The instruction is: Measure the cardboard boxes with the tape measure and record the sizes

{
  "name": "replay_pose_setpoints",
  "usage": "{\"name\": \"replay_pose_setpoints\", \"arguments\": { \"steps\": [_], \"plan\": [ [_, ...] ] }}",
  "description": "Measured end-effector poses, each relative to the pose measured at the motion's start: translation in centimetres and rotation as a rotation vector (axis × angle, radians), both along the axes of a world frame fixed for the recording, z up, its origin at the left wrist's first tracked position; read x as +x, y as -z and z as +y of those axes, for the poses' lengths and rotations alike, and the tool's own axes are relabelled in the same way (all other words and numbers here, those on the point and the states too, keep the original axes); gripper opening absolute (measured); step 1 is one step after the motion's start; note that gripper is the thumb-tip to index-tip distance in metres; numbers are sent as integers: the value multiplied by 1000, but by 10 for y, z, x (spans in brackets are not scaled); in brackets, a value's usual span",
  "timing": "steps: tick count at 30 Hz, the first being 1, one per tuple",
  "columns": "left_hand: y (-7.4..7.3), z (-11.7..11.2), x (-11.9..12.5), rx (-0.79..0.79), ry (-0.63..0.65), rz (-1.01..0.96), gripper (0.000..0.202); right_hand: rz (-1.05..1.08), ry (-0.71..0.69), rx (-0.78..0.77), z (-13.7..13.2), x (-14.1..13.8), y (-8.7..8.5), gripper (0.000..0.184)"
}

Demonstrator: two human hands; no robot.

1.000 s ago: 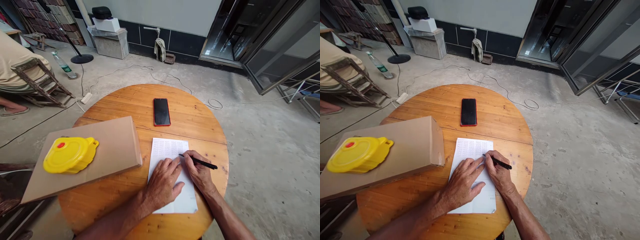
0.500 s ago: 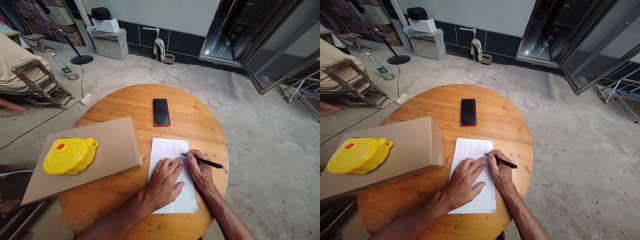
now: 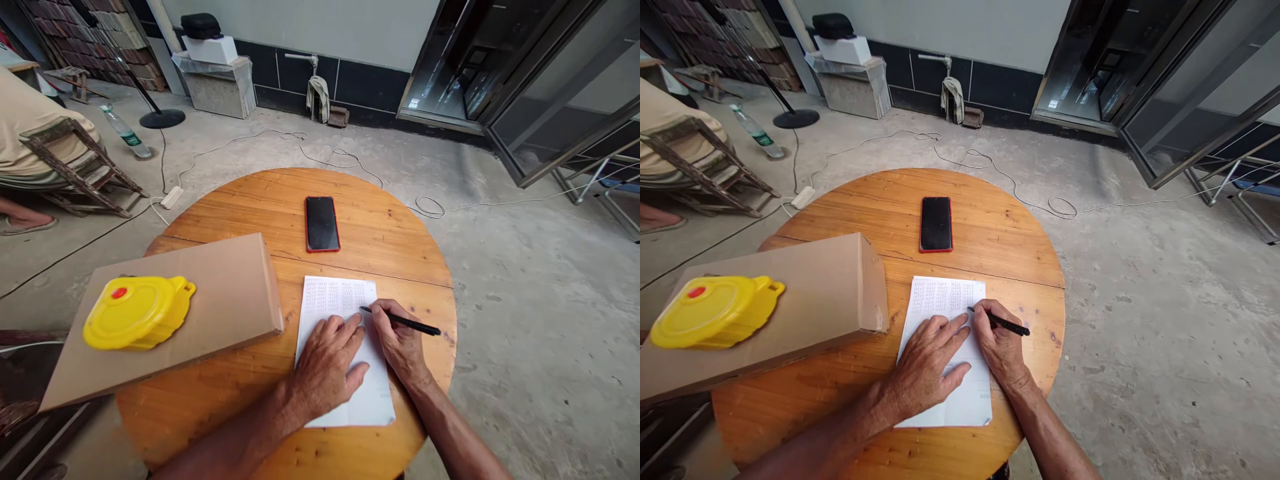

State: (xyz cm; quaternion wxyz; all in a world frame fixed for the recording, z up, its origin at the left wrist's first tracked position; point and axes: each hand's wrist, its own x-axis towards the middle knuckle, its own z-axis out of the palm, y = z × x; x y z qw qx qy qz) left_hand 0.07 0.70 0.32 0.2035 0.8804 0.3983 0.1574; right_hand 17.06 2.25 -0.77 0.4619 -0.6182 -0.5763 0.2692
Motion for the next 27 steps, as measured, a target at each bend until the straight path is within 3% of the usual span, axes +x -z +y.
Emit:
{"name": "replay_pose_setpoints", "arguments": {
  "steps": [27],
  "plan": [
    [1,1,0,-2,-4,-24,51,-34,-43,4,0,0,-3,20]
  ]
}}
